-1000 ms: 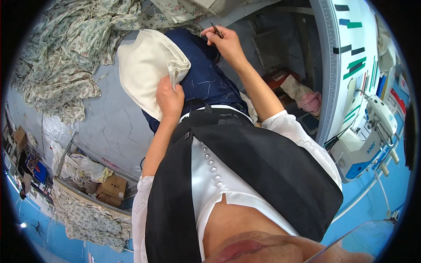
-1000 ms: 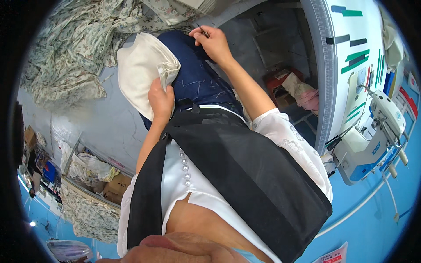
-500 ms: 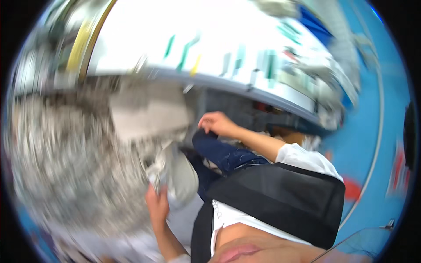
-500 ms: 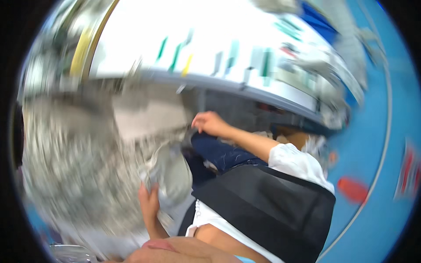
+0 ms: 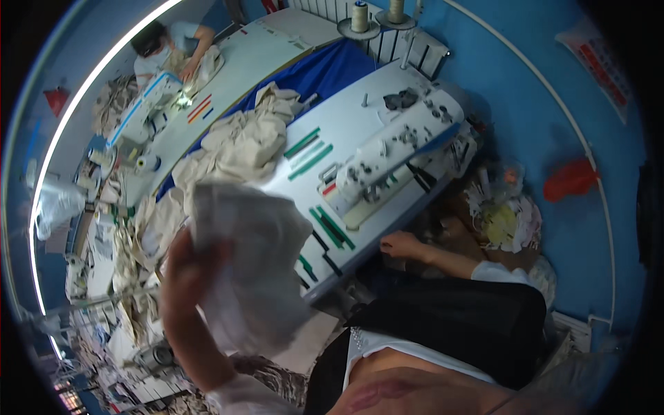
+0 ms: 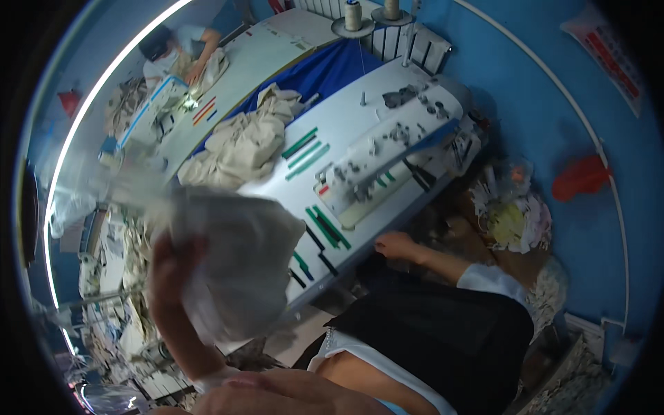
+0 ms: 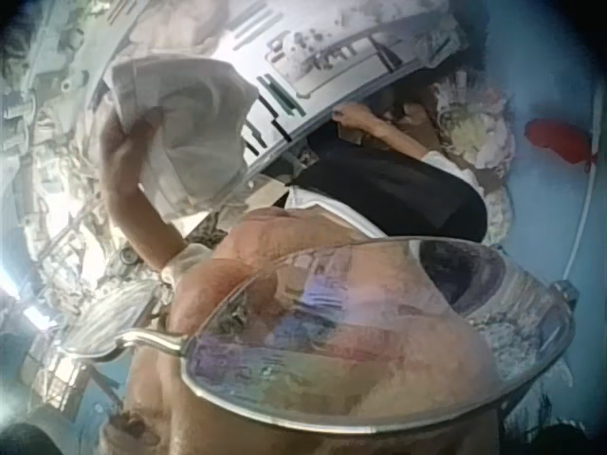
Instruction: The person trims loose threads from folded fabric pieces using thread snips while seated, then moves to the floor to unfold and trim other fabric pieces with the snips.
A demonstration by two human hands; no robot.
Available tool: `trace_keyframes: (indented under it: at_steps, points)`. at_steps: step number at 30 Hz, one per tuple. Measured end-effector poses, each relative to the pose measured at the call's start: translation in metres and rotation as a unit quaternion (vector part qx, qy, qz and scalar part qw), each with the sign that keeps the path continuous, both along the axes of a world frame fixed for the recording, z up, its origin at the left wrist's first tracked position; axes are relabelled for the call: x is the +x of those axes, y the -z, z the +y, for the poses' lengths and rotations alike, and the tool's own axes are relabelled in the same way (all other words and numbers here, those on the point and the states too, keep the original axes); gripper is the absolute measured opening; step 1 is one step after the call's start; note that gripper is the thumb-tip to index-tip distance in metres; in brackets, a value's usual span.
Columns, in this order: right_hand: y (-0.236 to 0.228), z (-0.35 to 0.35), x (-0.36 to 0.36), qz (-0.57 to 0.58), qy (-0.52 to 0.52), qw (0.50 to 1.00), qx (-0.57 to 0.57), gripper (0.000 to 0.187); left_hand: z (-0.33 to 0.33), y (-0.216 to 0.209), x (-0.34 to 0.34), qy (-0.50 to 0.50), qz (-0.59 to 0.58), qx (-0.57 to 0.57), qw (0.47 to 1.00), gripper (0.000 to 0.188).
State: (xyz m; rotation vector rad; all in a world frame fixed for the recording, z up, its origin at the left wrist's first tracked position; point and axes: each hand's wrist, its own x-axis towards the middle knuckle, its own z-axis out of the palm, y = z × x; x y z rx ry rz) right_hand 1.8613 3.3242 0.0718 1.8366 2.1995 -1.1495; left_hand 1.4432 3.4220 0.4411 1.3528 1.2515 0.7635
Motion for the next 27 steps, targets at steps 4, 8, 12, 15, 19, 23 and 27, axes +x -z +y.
trace_keyframes:
  at_steps: [4,8,12,15,19,23,27]
  points:
    - [0.015,0.025,0.051,-0.063,0.122,0.989,-0.058,0.030,0.247,-0.029,-0.004,0.077,0.147,0.121,0.979,0.024]
    - [0.030,0.013,0.087,0.070,0.363,0.922,-0.113,0.026,0.488,-0.029,-0.015,0.167,0.321,0.364,0.858,0.028]
    - [0.036,-0.051,0.119,-0.001,0.445,0.875,-0.191,0.031,0.573,-0.004,0.086,-0.131,0.513,0.402,0.747,0.041]
    - [0.080,-0.137,0.141,-0.154,0.371,0.907,-0.126,0.031,0.595,0.026,0.148,-0.157,0.520,0.504,0.671,0.029]
    - [0.057,-0.146,0.134,-0.052,0.454,0.860,-0.228,0.032,0.647,0.141,0.172,-0.142,0.493,0.658,0.551,0.020]
    - [0.065,-0.114,0.123,0.024,0.456,0.863,-0.216,0.032,0.679,0.233,0.151,-0.040,0.545,0.498,0.673,0.056]
    - [0.090,-0.125,0.136,0.048,0.482,0.848,-0.214,0.033,0.584,0.328,0.198,0.012,0.513,0.315,0.798,0.081]
